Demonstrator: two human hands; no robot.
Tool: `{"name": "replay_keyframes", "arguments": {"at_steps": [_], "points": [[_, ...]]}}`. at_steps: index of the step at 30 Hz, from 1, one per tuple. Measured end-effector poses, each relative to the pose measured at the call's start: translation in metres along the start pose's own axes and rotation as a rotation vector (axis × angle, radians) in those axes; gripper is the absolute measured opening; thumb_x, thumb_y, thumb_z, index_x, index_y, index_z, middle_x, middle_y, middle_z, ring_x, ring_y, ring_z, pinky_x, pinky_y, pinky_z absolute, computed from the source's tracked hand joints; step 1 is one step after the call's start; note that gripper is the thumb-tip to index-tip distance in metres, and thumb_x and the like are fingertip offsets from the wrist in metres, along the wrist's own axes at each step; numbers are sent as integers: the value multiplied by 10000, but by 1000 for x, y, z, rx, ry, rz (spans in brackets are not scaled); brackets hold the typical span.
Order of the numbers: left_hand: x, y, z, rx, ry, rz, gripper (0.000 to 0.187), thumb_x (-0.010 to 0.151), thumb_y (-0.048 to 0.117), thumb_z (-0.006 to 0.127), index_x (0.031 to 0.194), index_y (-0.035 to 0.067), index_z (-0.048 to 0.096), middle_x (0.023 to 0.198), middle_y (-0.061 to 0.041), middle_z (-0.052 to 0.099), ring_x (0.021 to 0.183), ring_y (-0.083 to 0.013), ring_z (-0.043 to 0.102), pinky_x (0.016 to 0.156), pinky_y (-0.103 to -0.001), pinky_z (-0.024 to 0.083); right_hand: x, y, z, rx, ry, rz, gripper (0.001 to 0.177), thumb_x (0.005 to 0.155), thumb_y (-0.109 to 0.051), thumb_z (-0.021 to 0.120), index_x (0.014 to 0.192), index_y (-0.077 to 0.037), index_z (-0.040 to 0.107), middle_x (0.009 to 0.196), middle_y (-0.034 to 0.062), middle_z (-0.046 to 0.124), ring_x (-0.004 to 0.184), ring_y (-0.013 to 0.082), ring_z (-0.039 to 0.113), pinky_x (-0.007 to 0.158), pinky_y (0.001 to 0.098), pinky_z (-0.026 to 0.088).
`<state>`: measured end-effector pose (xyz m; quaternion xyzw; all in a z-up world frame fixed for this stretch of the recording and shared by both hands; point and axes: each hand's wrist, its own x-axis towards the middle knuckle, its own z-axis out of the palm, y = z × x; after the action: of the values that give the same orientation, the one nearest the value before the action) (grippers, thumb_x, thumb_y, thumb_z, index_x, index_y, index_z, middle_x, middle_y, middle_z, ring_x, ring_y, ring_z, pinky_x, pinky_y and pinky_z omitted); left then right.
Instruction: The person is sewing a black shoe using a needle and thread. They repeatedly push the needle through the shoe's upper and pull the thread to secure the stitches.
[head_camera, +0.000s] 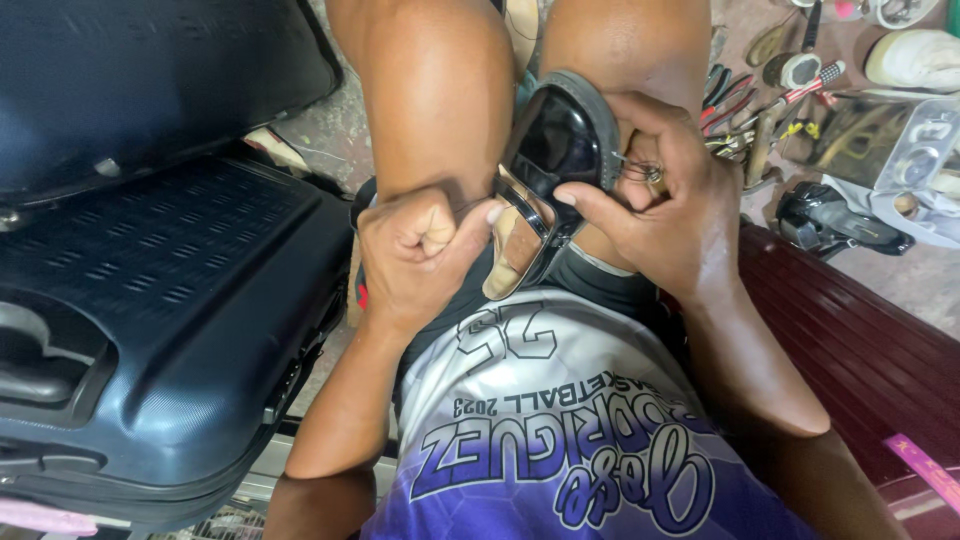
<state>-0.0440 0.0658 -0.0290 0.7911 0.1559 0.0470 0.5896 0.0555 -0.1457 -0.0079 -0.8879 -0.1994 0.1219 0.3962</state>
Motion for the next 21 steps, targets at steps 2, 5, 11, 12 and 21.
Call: {"name": "replay_keyframes", "arguments": {"at_steps": [2, 5, 11, 12, 21], "points": [[-8, -12, -4, 91, 26, 43, 581, 948, 101, 839, 652, 67, 339, 603, -6, 348, 557, -63, 316, 518, -283, 277, 0, 2, 3, 17, 4, 11, 639, 850, -159, 985, 1357, -55, 610, 723, -22, 544, 639, 42, 512, 626, 213, 441], [-24, -33, -31, 245, 146, 70, 581, 982, 125, 827, 641, 81, 359, 611, -18, 360, 570, -98, 327, 543, -303, 274, 3, 7, 6, 89, 6, 30, 593, 882, -109, 967, 1343, -39, 601, 718, -30, 563, 610, 26, 476, 589, 190, 400], [-41, -77, -84, 326, 539, -139, 606, 1061, 98, 812, 698, 62, 329, 664, 0, 352, 610, -93, 295, 556, -288, 229, 0, 15, 7, 235, 24, 28, 496, 935, -30, 949, 1268, -10, 583, 837, 8, 619, 631, 17, 450, 594, 162, 374], [-39, -78, -84, 287, 588, -203, 608, 1068, 99, 816, 714, 59, 324, 686, -4, 341, 622, -86, 288, 555, -278, 221, 1, 15, 8, 226, 20, 32, 511, 932, -43, 954, 1279, -16, 581, 754, -12, 579, 601, 13, 432, 579, 161, 348], [-7, -5, -28, 388, 151, 267, 312, 985, 47, 648, 1294, 42, 602, 1326, -159, 618, 1237, -318, 621, 1096, -368, 491, -5, 9, -13, -91, -135, 42, 790, 858, -265, 969, 1461, -68, 499, 704, -16, 497, 631, 85, 522, 592, 250, 439]]}}
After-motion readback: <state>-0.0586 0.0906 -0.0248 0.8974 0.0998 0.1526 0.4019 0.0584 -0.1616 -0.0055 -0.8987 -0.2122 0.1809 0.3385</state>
